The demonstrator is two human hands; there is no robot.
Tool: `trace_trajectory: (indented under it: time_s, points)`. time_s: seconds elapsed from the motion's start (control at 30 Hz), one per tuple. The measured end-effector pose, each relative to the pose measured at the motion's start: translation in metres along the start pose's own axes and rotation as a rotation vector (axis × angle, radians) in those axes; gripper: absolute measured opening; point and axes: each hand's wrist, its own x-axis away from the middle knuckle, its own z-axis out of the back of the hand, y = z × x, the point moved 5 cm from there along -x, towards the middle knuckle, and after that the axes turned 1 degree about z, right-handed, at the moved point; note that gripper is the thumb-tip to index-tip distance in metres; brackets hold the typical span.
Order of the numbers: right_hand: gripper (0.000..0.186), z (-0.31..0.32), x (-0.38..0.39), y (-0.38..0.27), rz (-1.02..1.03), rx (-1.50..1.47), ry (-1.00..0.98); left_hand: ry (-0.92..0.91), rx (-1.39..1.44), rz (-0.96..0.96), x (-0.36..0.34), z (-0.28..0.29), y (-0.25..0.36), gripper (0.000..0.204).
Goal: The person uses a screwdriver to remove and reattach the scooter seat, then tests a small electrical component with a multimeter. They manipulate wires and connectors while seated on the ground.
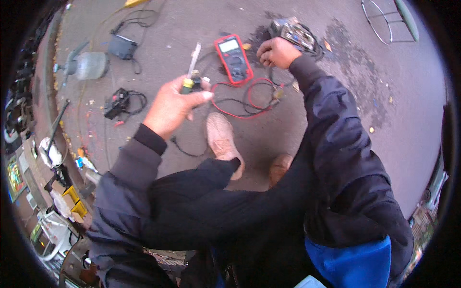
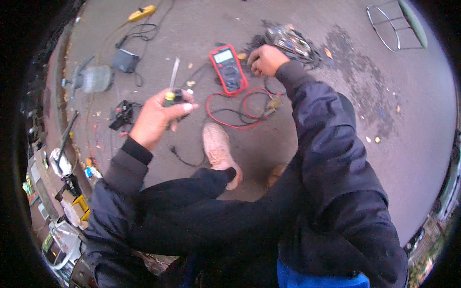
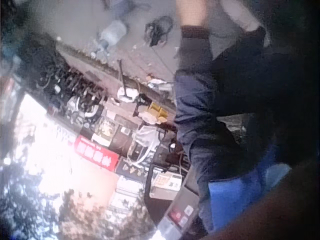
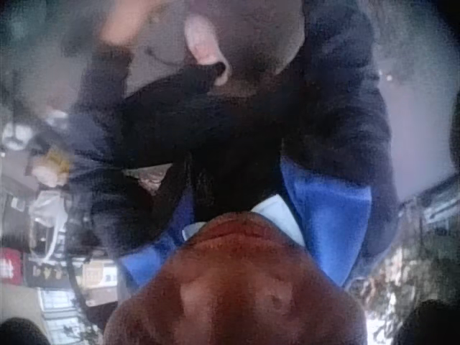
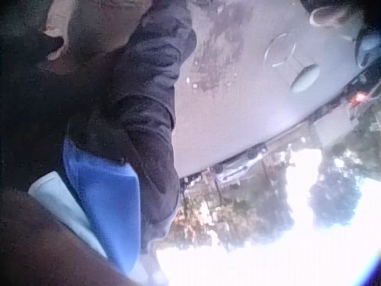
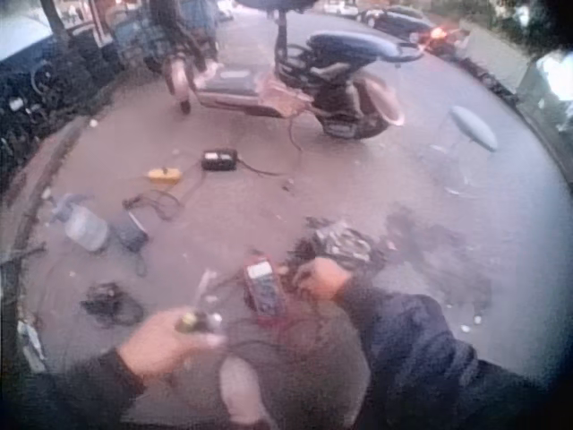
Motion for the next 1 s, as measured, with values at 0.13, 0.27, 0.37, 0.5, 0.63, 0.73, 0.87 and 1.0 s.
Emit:
trace_trajectory:
  time_s: [0.13,0.27,0.37,0.5,0.63,0.73,0.87,1.0]
  points:
    - [0.024,0.019,0.048,0.015,0.114,0.678,-0.191,-0.077,0.136,0.019,-0.03,-0.01,-0.016,0.028]
    - [0.021,-0.067,0.096,0.065,-0.005,0.933,-0.279,-0.083,0.224,0.08,-0.063,-0.035,-0.044,0.028]
    - [0.021,-0.112,0.106,0.073,0.281,1.025,-0.089,-0.08,0.239,0.132,-0.075,-0.053,-0.064,0.029]
    - [0.023,-0.141,0.112,0.082,0.319,1.002,0.093,-0.095,0.208,0.132,-0.075,-0.065,-0.072,0.028]
    - [0.021,-0.146,0.103,0.088,0.143,1.019,-0.085,-0.122,0.217,0.081,-0.074,-0.066,-0.064,0.028]
    - [0.021,-0.135,0.112,0.071,-0.005,0.959,-0.306,-0.141,0.243,0.052,-0.072,-0.062,-0.06,0.028]
    - [0.03,-0.093,0.147,0.0,0.034,0.732,-0.549,-0.174,0.303,0.043,-0.068,-0.06,-0.06,0.028]
    - [0.04,-0.014,0.19,-0.061,-0.135,-0.425,-0.336,-0.203,0.374,0.017,-0.062,-0.06,-0.057,0.026]
